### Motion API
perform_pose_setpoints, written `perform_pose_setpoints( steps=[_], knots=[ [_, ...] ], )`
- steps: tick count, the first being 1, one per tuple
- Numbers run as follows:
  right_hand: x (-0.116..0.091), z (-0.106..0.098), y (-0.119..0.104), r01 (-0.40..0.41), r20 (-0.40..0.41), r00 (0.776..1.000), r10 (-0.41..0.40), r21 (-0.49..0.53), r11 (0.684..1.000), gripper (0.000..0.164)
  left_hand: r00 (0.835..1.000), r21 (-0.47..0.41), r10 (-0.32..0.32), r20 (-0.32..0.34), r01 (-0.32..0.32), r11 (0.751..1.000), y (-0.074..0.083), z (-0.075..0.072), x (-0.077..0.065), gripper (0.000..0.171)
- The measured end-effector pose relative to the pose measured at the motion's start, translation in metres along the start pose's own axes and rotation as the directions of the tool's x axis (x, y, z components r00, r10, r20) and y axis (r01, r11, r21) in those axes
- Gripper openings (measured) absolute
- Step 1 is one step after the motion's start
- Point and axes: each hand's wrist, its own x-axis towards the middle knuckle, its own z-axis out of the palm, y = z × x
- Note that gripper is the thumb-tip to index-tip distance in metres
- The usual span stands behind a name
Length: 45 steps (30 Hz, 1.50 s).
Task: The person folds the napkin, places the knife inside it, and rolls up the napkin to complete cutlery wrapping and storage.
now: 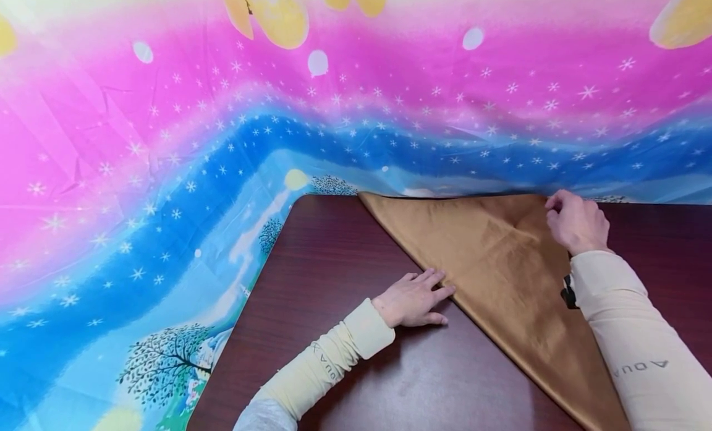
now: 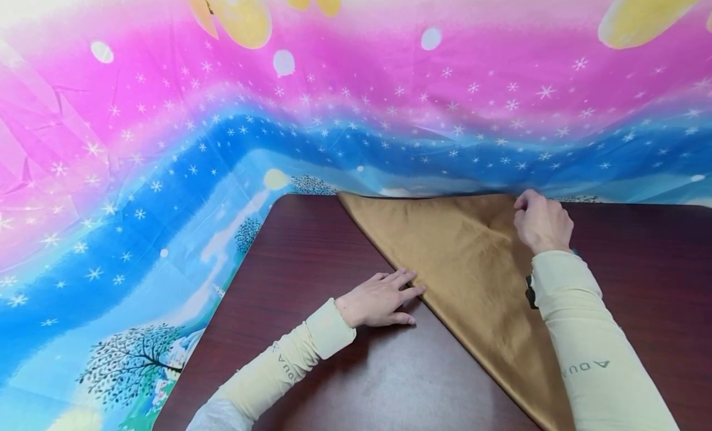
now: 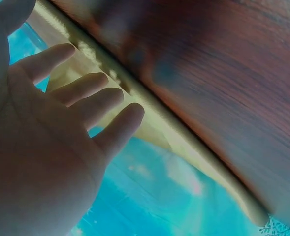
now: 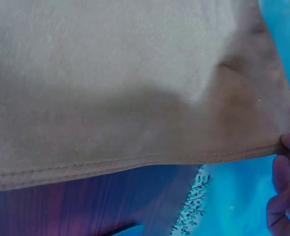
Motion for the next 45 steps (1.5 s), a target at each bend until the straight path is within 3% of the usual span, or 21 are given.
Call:
perform_pose_setpoints(
  steps=[6,12,28,36,45],
  knots=[
    [0.002,0.004,0.007,0.123,0.008,0.992,-0.123,-0.024,0.992,0.031,1.0,0.019,0.009,-0.011,-0.009,1.0,0.001,0.0,0.002,0.067],
    [0.005,0.006,0.015,0.192,0.086,0.979,-0.186,-0.064,0.979,0.043,1.0,0.024,0.012,-0.012,-0.012,1.0,0.001,-0.002,0.003,0.067],
    [0.008,-0.001,0.019,0.142,0.152,0.98,-0.13,-0.069,0.987,0.065,1.0,0.015,0.018,-0.017,-0.018,1.0,-0.003,-0.005,0.008,0.067],
    [0.002,0.017,0.027,0.155,0.354,0.928,-0.116,-0.084,0.984,0.073,1.0,0.027,0.021,-0.007,-0.021,0.999,-0.002,-0.004,0.007,0.068],
    [0.001,0.022,0.026,0.135,0.412,0.906,-0.095,-0.068,0.989,0.076,1.0,0.002,0.013,0.005,-0.013,1.0,-0.001,-0.005,0.004,0.067]
  ],
)
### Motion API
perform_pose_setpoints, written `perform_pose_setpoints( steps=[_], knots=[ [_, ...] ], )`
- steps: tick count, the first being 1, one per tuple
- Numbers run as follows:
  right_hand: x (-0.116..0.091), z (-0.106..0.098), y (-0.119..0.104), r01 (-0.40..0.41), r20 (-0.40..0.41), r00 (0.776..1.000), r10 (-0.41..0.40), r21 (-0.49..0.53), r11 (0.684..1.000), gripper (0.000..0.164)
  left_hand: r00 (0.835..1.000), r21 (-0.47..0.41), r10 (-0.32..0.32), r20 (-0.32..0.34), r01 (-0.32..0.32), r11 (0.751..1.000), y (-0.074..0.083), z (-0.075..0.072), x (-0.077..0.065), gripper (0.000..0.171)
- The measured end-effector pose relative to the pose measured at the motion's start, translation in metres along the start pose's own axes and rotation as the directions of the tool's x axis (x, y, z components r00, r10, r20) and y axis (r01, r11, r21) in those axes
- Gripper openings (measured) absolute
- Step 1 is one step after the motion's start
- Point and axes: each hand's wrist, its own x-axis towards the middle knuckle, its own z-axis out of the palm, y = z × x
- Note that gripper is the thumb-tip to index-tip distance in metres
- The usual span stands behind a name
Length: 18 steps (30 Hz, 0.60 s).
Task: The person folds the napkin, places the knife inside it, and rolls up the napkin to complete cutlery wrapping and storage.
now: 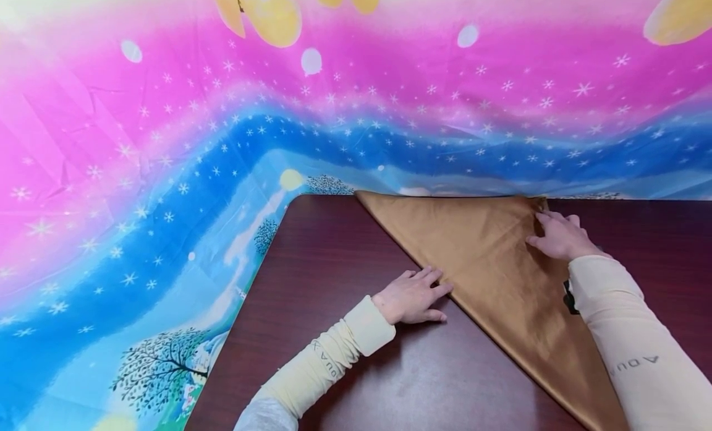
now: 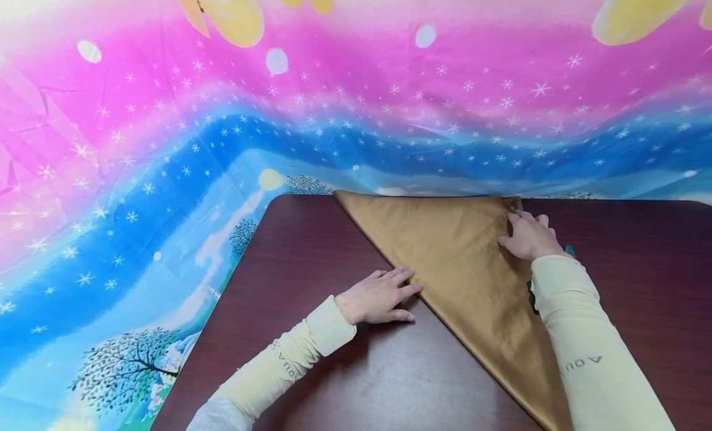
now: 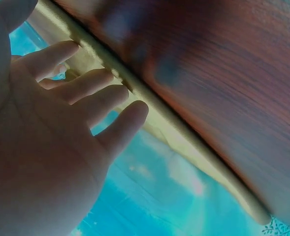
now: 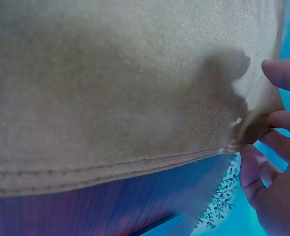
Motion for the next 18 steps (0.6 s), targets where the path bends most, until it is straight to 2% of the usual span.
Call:
perform_pose_setpoints(
  steps=[5,12,18],
  knots=[
    [-0.0005,0.0012,0.0012,-0.02,-0.005,1.0,0.02,0.029,0.999,0.076,1.0,-0.004,-0.003,0.01,0.003,1.0,0.0003,0.0002,0.0004,0.066],
    [-0.0035,0.0041,0.0031,-0.058,-0.051,0.997,0.059,0.025,0.998,0.067,1.0,0.004,-0.005,0.002,0.005,1.0,-0.0004,0.0019,0.0013,0.065],
    [-0.0024,0.0086,0.0023,-0.027,0.022,0.999,0.027,-0.025,0.999,0.071,1.0,0.011,-0.011,-0.009,0.011,1.0,-0.0022,0.0037,0.0034,0.066]
  ],
)
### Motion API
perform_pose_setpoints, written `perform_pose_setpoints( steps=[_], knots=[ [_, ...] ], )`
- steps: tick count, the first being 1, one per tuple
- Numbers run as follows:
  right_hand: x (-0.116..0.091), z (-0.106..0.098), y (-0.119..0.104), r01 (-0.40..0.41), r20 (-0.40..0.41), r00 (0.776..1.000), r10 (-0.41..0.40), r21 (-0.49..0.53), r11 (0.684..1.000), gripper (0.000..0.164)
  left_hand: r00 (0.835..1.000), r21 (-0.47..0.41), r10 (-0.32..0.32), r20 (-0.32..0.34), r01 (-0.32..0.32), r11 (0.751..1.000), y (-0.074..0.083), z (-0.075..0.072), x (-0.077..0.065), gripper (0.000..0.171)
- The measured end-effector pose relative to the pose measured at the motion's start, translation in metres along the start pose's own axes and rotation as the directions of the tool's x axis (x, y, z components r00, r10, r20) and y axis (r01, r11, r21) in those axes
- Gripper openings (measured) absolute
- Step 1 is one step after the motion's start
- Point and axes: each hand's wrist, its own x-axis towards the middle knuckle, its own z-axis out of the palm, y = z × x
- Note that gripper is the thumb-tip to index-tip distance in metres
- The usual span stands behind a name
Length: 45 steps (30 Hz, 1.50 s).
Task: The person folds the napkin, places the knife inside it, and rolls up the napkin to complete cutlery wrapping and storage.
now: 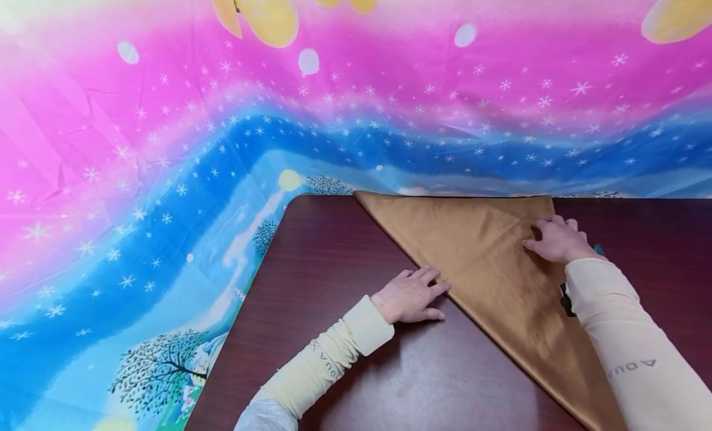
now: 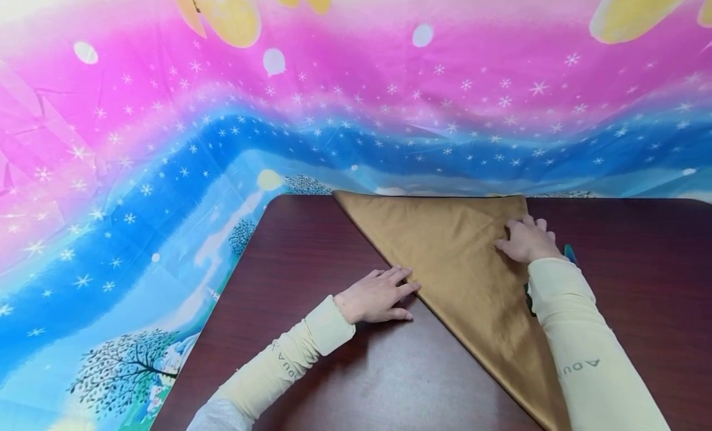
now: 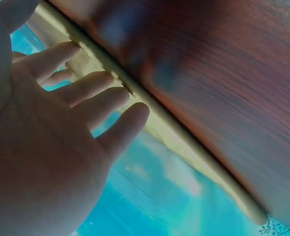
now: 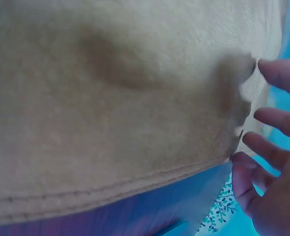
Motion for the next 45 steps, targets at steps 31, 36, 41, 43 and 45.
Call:
perform_pose_setpoints(
  steps=[31,36,41,43,45],
  knots=[
    [-0.008,0.011,-0.029,0.041,0.024,0.999,-0.041,0.009,0.999,0.084,0.995,0.002,-0.094,-0.035,0.094,0.996,-0.009,0.006,0.001,0.072],
    [-0.008,0.014,-0.037,0.048,0.054,0.997,-0.046,-0.032,0.998,0.096,0.988,-0.011,-0.152,-0.004,0.152,0.988,-0.013,0.009,0.002,0.075],
    [-0.007,0.016,-0.043,0.036,0.084,0.996,-0.033,-0.027,0.999,0.107,0.99,0.008,-0.137,-0.024,0.138,0.99,-0.017,0.009,0.001,0.071],
    [-0.007,0.017,-0.046,0.02,0.093,0.995,-0.018,-0.024,0.999,0.112,0.99,0.011,-0.131,-0.044,0.131,0.991,-0.018,0.009,0.0,0.068],
    [-0.007,0.018,-0.048,0.015,0.098,0.995,-0.012,-0.029,0.999,0.115,0.99,0.011,-0.128,-0.058,0.129,0.992,-0.019,0.009,-0.001,0.066]
  ],
)
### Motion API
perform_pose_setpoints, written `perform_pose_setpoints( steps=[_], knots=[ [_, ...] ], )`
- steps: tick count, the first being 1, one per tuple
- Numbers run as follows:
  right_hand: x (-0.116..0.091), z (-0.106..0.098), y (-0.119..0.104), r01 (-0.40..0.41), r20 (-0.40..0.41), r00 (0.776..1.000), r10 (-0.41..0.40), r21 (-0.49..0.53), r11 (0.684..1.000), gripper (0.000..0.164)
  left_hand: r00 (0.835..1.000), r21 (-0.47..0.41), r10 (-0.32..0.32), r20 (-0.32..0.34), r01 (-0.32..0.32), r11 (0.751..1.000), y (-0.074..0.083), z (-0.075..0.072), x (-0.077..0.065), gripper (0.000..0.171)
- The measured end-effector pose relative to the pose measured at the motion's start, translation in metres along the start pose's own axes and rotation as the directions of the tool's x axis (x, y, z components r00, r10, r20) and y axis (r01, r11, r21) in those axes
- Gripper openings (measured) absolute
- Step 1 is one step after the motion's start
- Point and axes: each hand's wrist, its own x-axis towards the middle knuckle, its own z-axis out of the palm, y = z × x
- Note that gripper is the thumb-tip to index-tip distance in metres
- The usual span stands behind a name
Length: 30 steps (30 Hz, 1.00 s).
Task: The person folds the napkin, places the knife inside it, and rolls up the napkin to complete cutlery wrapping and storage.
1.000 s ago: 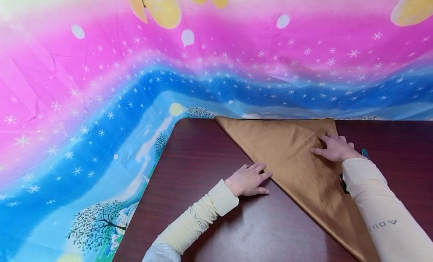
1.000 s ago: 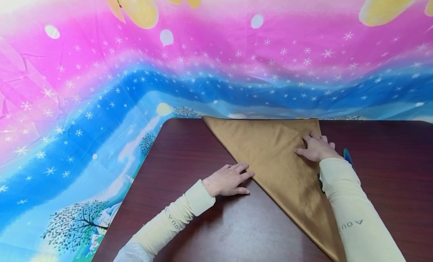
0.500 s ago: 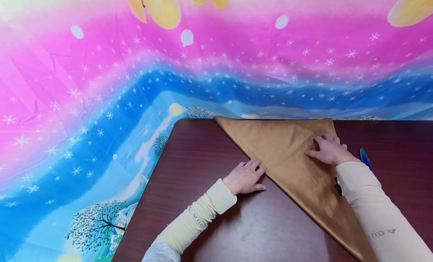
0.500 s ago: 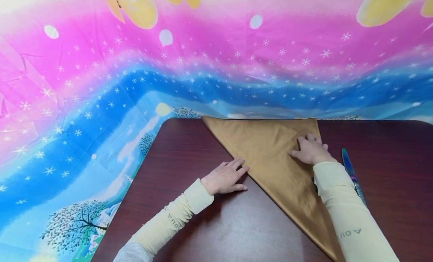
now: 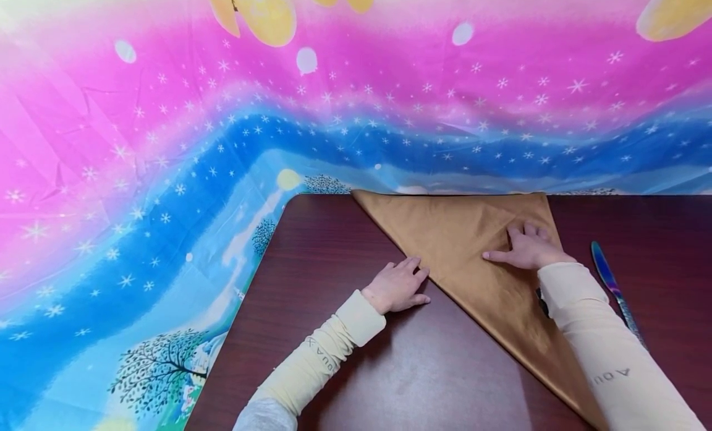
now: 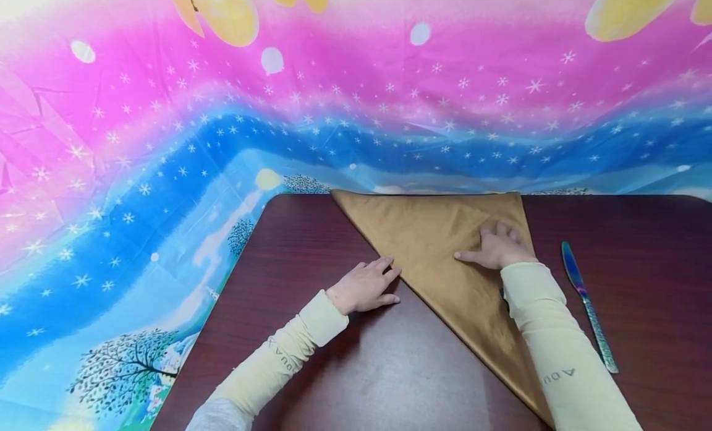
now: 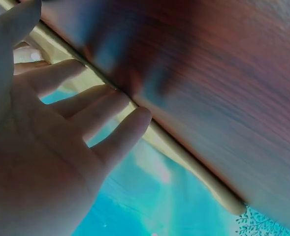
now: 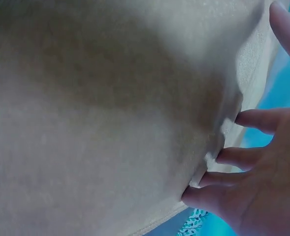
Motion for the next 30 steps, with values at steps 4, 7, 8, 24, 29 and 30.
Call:
perform_pose_setpoints(
  steps=[4,7,8,24,29,30],
  knots=[
    [-0.001,0.001,-0.003,-0.008,0.004,1.0,0.008,-0.008,1.0,0.119,1.0,-0.007,0.006,-0.011,-0.006,1.0,0.0,0.0,0.0,0.064],
    [0.0,0.002,-0.004,-0.014,0.004,1.0,0.014,-0.013,1.0,0.118,1.0,-0.005,0.011,-0.017,-0.011,1.0,0.0,-0.001,0.0,0.063],
    [-0.001,0.002,-0.005,-0.016,0.006,1.0,0.016,-0.013,1.0,0.118,1.0,-0.003,0.012,-0.02,-0.013,1.0,0.0,-0.001,0.0,0.063],
    [-0.009,0.013,-0.008,-0.054,-0.06,0.997,0.053,-0.011,0.998,0.114,0.997,-0.119,0.065,-0.045,-0.07,0.99,-0.014,0.005,0.008,0.063],
    [-0.022,0.016,-0.023,-0.068,-0.05,0.996,0.068,-0.002,0.998,0.104,0.988,-0.332,0.135,-0.069,-0.15,0.931,-0.038,0.005,0.017,0.053],
    [-0.026,0.016,-0.026,-0.072,-0.035,0.997,0.072,0.005,0.997,0.103,0.986,-0.372,0.147,-0.083,-0.168,0.913,-0.042,0.005,0.019,0.049]
  ],
)
